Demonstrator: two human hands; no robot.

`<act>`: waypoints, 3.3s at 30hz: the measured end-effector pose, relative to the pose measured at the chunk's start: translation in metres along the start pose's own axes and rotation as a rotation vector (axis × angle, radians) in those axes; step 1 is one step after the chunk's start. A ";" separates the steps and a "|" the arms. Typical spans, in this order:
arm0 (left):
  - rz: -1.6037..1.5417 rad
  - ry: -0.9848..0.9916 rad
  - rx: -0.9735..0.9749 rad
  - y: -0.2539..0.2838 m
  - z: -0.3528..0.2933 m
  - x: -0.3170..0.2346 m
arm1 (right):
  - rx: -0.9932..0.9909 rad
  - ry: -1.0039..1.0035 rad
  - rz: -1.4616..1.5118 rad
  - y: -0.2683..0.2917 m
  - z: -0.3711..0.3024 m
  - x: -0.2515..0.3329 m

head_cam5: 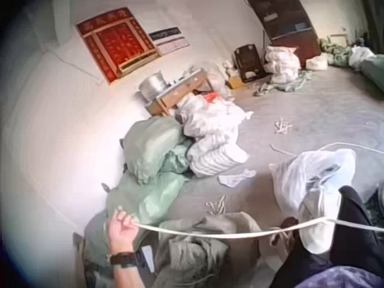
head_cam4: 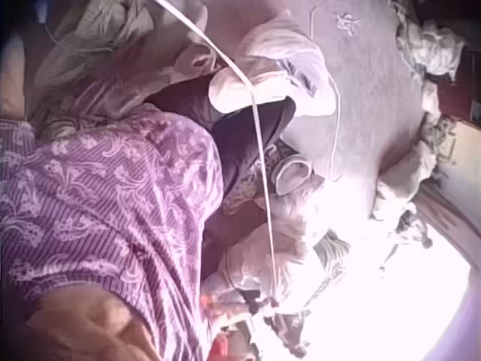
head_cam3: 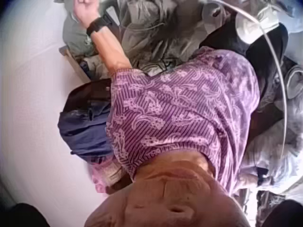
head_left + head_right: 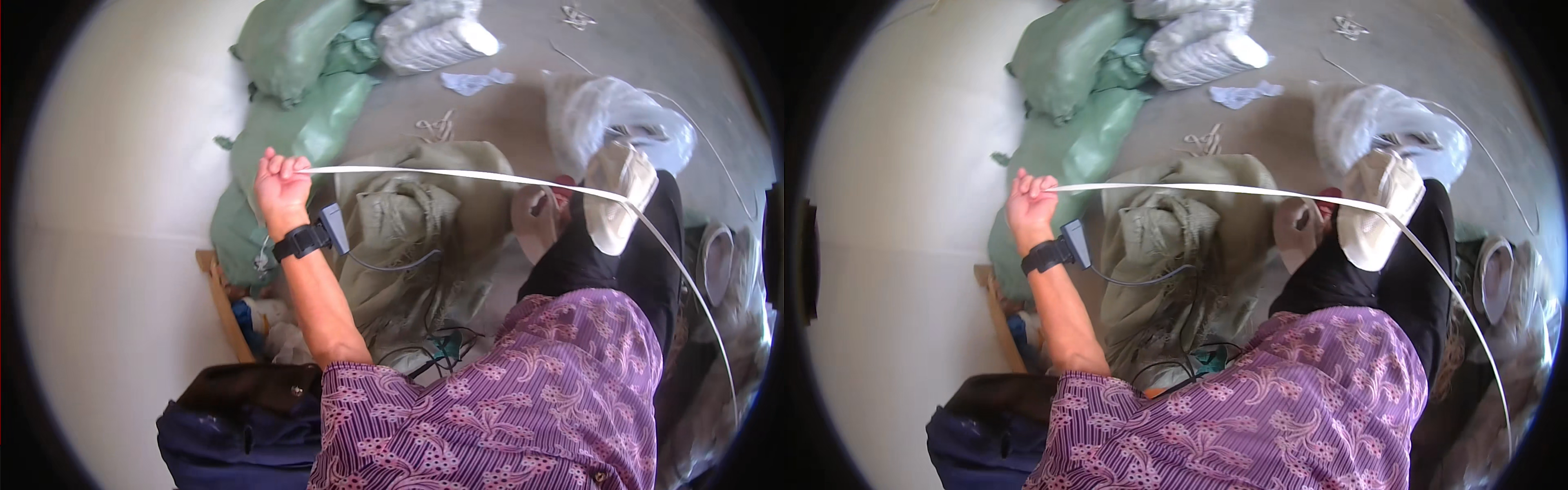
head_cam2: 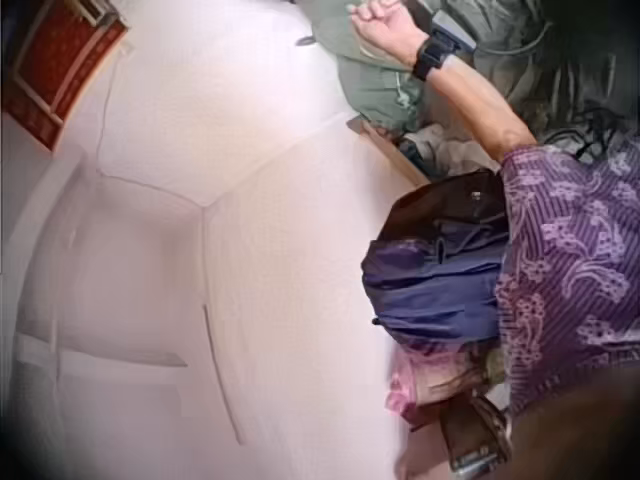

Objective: Lacing a white sneaker while it rests on the lap in a shoe manufacturing environment.

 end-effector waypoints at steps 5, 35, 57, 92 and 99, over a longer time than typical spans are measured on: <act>0.093 -0.137 -0.106 -0.002 -0.006 -0.027 | 0.066 0.006 -0.098 -0.022 0.045 -0.003; 1.048 0.122 0.328 -0.063 -0.051 0.171 | -0.588 0.028 -1.304 -0.101 -0.254 0.147; 1.340 -0.021 1.129 -0.100 -0.122 0.392 | 0.175 0.355 -1.994 -0.288 -0.084 0.013; 1.241 0.191 1.078 -0.098 -0.129 0.389 | 0.174 0.183 -1.965 -0.317 -0.072 0.003; 1.209 0.348 1.146 -0.102 -0.126 0.386 | 0.111 0.203 -1.826 -0.300 -0.077 0.001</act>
Point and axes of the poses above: each hand's wrist, its own z-axis towards the middle knuckle, its own y-axis out of the back of the hand, x = y × z, the point moved 3 cm from there along z, towards the middle knuckle, and after that the axes turned 4 degrees about -z, right-handed, at the moved point
